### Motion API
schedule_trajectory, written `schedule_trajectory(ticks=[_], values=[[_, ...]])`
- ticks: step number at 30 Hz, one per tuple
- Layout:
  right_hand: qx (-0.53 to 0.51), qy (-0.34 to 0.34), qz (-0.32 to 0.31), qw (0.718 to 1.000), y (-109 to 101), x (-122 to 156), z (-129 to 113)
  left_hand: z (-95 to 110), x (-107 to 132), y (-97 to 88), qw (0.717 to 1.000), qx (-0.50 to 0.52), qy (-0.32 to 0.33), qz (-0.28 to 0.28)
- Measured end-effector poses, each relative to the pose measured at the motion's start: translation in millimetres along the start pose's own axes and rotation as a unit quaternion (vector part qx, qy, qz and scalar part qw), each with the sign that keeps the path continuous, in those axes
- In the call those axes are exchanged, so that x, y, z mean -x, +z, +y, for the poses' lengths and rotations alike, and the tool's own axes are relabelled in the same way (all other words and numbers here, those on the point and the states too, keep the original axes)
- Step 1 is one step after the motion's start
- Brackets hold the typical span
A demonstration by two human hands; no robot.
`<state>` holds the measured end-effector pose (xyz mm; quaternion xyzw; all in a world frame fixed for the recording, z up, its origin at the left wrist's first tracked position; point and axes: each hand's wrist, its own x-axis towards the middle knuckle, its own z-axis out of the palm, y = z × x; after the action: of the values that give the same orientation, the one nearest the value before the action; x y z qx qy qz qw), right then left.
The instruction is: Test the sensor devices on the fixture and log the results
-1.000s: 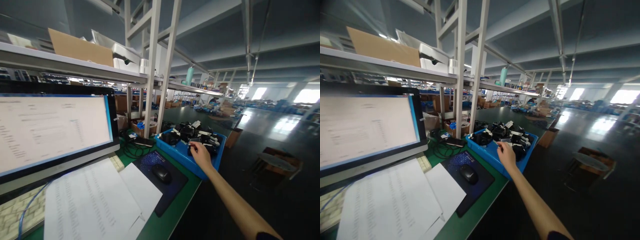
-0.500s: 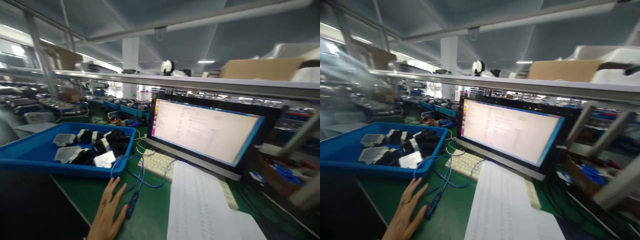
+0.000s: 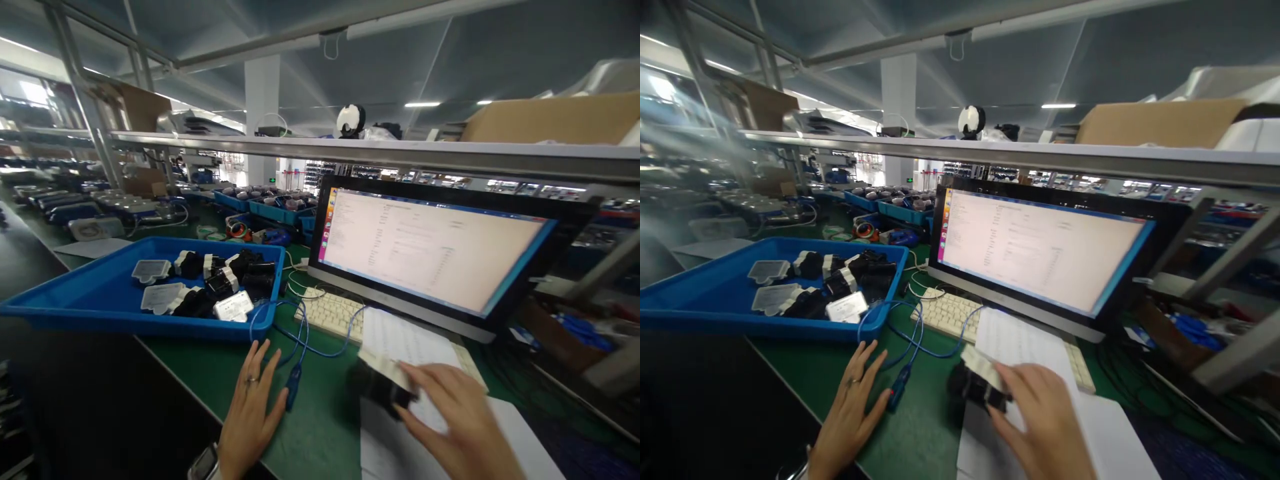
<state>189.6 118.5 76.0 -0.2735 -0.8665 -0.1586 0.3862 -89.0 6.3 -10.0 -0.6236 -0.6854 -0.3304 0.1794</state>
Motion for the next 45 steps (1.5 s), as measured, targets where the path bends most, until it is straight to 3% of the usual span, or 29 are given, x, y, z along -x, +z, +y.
schedule_trajectory(ticks=[2,5,8,11,15,17,20,24,27,33,38,40,41,45], values=[[-0.014,-0.024,-0.014,1.000,20.4,-12.1,-28.8,-1.0,-0.2,1.4,1.000,0.006,0.005,0.002],[-0.001,-0.059,0.019,0.998,57.8,-21.3,-58.8,-3.1,-0.5,3.5,1.000,0.009,0.011,0.003],[-0.001,-0.084,0.037,0.996,71.3,-11.4,-71.6,-4.5,-0.6,4.2,1.000,0.010,0.015,0.004],[-0.047,-0.113,0.013,0.992,56.2,3.5,-74.0,0.7,0.2,1.4,0.999,0.024,0.036,-0.001],[-0.119,-0.119,-0.013,0.986,25.2,18.4,-68.9,24.0,3.3,-5.2,0.994,0.060,0.090,-0.017],[-0.135,-0.063,0.011,0.989,15.5,29.4,-64.5,38.1,4.4,-6.8,0.988,0.077,0.130,-0.021],[-0.142,0.122,0.066,0.980,10.4,52.0,-59.5,52.7,3.7,-4.7,0.981,0.097,0.166,-0.031],[-0.192,0.379,0.110,0.898,11.8,72.8,-61.0,55.7,-0.8,3.3,0.979,0.109,0.169,-0.036],[-0.253,0.492,0.143,0.821,13.5,71.5,-65.0,53.4,-7.9,8.1,0.980,0.111,0.156,-0.057],[-0.405,0.588,0.206,0.669,24.8,68.2,-69.0,52.5,-28.7,14.6,0.975,0.132,0.150,-0.097],[-0.479,0.601,0.209,0.605,30.9,79.3,-71.3,49.6,-31.8,20.3,0.973,0.145,0.159,-0.086],[-0.475,0.601,0.191,0.614,30.2,80.9,-73.7,48.7,-31.0,21.1,0.973,0.149,0.155,-0.085],[-0.456,0.595,0.186,0.635,30.0,80.8,-75.9,48.5,-30.9,21.1,0.973,0.151,0.154,-0.085],[-0.319,0.520,0.150,0.778,33.2,78.3,-88.8,49.0,-32.5,19.5,0.972,0.150,0.158,-0.087]])
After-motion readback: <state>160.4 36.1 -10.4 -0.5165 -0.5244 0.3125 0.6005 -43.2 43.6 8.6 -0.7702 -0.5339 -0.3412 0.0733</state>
